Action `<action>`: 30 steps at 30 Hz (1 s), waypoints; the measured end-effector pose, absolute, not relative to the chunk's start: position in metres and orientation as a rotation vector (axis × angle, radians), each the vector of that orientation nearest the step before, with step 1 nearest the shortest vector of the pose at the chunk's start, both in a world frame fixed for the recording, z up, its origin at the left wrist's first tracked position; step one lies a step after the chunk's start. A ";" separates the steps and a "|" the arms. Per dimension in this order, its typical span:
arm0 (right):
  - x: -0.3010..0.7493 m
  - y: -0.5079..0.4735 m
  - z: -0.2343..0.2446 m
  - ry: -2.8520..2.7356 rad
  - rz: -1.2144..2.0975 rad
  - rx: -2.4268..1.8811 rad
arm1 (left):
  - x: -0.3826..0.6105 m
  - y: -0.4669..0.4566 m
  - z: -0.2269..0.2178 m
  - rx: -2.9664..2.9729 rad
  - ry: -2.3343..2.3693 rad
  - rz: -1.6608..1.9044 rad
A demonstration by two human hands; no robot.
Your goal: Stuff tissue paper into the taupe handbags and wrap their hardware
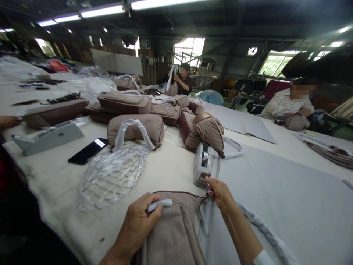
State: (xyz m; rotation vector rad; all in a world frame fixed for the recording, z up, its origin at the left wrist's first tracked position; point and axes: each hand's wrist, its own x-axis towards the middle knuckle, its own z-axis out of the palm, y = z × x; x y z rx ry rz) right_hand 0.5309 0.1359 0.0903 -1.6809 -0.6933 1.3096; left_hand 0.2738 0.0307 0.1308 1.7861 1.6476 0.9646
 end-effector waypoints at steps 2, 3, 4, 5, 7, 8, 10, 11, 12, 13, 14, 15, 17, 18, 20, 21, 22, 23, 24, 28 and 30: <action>0.531 0.137 0.084 -0.729 1.286 -1.682 | 0.272 0.030 0.133 1.839 1.623 0.963; 0.531 0.136 0.082 -0.745 1.274 -1.686 | 0.272 0.031 0.134 1.878 1.605 0.966; 0.531 0.134 0.081 -0.759 1.266 -1.693 | 0.271 0.031 0.135 1.924 1.586 0.976; 0.531 0.131 0.081 -0.772 1.260 -1.702 | 0.270 0.031 0.136 1.973 1.571 0.992; 0.529 0.123 0.085 -0.801 1.248 -1.709 | 0.268 0.030 0.135 2.077 1.537 1.038; 0.527 0.118 0.090 -0.822 1.241 -1.697 | 0.267 0.030 0.134 2.127 1.518 1.068; 0.522 0.109 0.107 -0.878 1.241 -1.631 | 0.266 0.028 0.131 2.227 1.476 1.133; 0.518 0.104 0.118 -0.913 1.259 -1.588 | 0.265 0.027 0.128 2.275 1.456 1.168; 0.513 0.100 0.131 -0.954 1.316 -1.541 | 0.265 0.026 0.126 2.320 1.439 1.206; 0.507 0.095 0.143 -0.998 1.418 -1.488 | 0.266 0.025 0.124 2.357 1.429 1.244; 0.499 0.091 0.155 -1.039 1.556 -1.432 | 0.266 0.023 0.122 2.389 1.424 1.278; 0.491 0.086 0.165 -1.073 1.710 -1.379 | 0.267 0.022 0.121 2.414 1.424 1.310; 0.473 0.079 0.178 -1.118 1.974 -1.300 | 0.270 0.021 0.119 2.458 1.433 1.353; 0.465 0.076 0.181 -1.134 2.050 -1.290 | 0.271 0.020 0.120 2.479 1.441 1.370; 0.452 0.074 0.182 -1.169 2.101 -1.317 | 0.272 0.018 0.121 2.510 1.450 1.405; 0.447 0.074 0.180 -1.189 2.110 -1.332 | 0.273 0.018 0.121 2.518 1.456 1.419; 0.444 0.074 0.178 -1.210 2.115 -1.347 | 0.273 0.018 0.122 2.525 1.463 1.432; 0.442 0.075 0.176 -1.229 2.118 -1.365 | 0.273 0.017 0.123 2.526 1.474 1.440; 0.441 0.077 0.175 -1.248 2.118 -1.383 | 0.273 0.017 0.123 2.524 1.489 1.454; 0.439 0.080 0.173 -1.315 2.099 -1.444 | 0.273 0.018 0.122 2.540 1.501 1.598; 0.437 0.081 0.175 -1.341 2.092 -1.470 | 0.272 0.019 0.119 2.576 1.458 1.643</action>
